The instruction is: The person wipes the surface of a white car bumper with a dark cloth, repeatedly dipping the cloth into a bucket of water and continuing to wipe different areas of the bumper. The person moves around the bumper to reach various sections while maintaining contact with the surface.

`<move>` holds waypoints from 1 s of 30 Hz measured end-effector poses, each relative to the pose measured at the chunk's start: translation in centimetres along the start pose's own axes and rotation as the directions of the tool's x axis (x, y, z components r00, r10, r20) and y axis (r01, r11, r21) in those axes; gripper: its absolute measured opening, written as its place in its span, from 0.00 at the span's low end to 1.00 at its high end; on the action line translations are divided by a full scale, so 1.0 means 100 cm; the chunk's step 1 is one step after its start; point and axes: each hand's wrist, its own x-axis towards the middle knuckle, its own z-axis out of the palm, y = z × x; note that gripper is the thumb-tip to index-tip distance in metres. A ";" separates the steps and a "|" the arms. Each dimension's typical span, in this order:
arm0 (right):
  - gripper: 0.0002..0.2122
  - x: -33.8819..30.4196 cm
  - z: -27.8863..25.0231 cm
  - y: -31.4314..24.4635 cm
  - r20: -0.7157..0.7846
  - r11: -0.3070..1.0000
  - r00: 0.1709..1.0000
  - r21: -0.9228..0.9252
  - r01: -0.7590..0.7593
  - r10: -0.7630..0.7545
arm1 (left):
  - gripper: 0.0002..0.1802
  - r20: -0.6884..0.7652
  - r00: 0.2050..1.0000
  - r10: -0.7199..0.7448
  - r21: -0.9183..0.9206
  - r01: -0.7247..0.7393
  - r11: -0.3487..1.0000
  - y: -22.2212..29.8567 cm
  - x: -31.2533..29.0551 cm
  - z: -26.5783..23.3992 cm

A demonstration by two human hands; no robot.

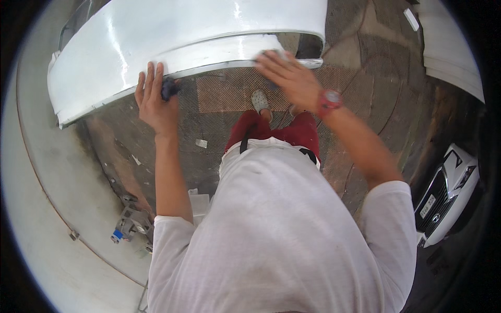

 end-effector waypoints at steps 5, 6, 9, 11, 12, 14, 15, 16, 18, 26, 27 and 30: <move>0.42 0.009 0.009 -0.015 -0.068 0.999 0.998 0.036 0.008 -0.005 | 0.31 -0.052 0.999 0.005 0.028 -0.004 1.000 0.003 0.002 0.010; 0.42 0.032 0.003 -0.030 -0.079 0.999 0.996 0.021 0.039 -0.037 | 0.31 -0.065 0.998 0.001 0.030 0.000 1.000 0.003 0.000 0.011; 0.27 0.073 -0.050 -0.043 -0.217 0.911 0.972 0.412 0.005 0.093 | 0.31 -0.050 0.999 -0.014 0.024 0.015 1.000 0.000 -0.003 0.007; 0.12 0.089 -0.076 -0.043 -0.372 0.817 0.884 0.576 -0.019 0.283 | 0.33 -0.073 0.997 -0.022 0.003 0.022 1.000 0.001 -0.003 0.009; 0.12 0.099 -0.079 -0.041 -0.325 0.819 0.915 0.573 -0.012 0.241 | 0.34 -0.087 0.996 -0.026 -0.005 0.025 1.000 0.002 -0.002 0.009; 0.13 0.120 -0.078 -0.036 -0.229 0.825 0.958 0.564 -0.014 0.173 | 0.36 -0.070 0.996 -0.046 -0.030 0.044 0.999 0.007 0.000 0.008; 0.15 0.132 -0.064 -0.046 -0.342 0.849 0.933 0.520 0.092 0.108 | 0.37 -0.063 0.996 -0.056 -0.045 0.053 0.998 0.008 0.001 0.007; 0.17 0.139 -0.058 -0.048 -0.305 0.877 0.948 0.476 0.069 0.091 | 0.37 -0.062 0.996 -0.058 -0.047 0.055 0.997 0.008 0.000 0.007; 0.19 0.147 -0.051 -0.048 -0.227 0.926 0.972 0.378 0.024 0.067 | 0.37 -0.058 0.997 -0.058 -0.054 0.055 0.997 0.009 0.002 0.006; 0.22 0.023 -0.031 0.025 -0.142 0.900 0.946 0.376 -0.219 0.290 | 0.37 -0.075 0.995 -0.070 -0.042 0.067 0.997 0.005 -0.001 0.009; 0.22 0.040 -0.021 0.019 -0.104 0.859 0.947 0.460 -0.226 0.305 | 0.36 -0.076 0.995 -0.069 -0.034 0.067 0.997 0.005 -0.002 0.009; 0.22 0.090 -0.028 -0.015 -0.193 0.879 0.944 0.451 -0.157 0.267 | 0.37 -0.086 0.994 -0.061 0.007 0.062 0.998 0.003 -0.004 0.013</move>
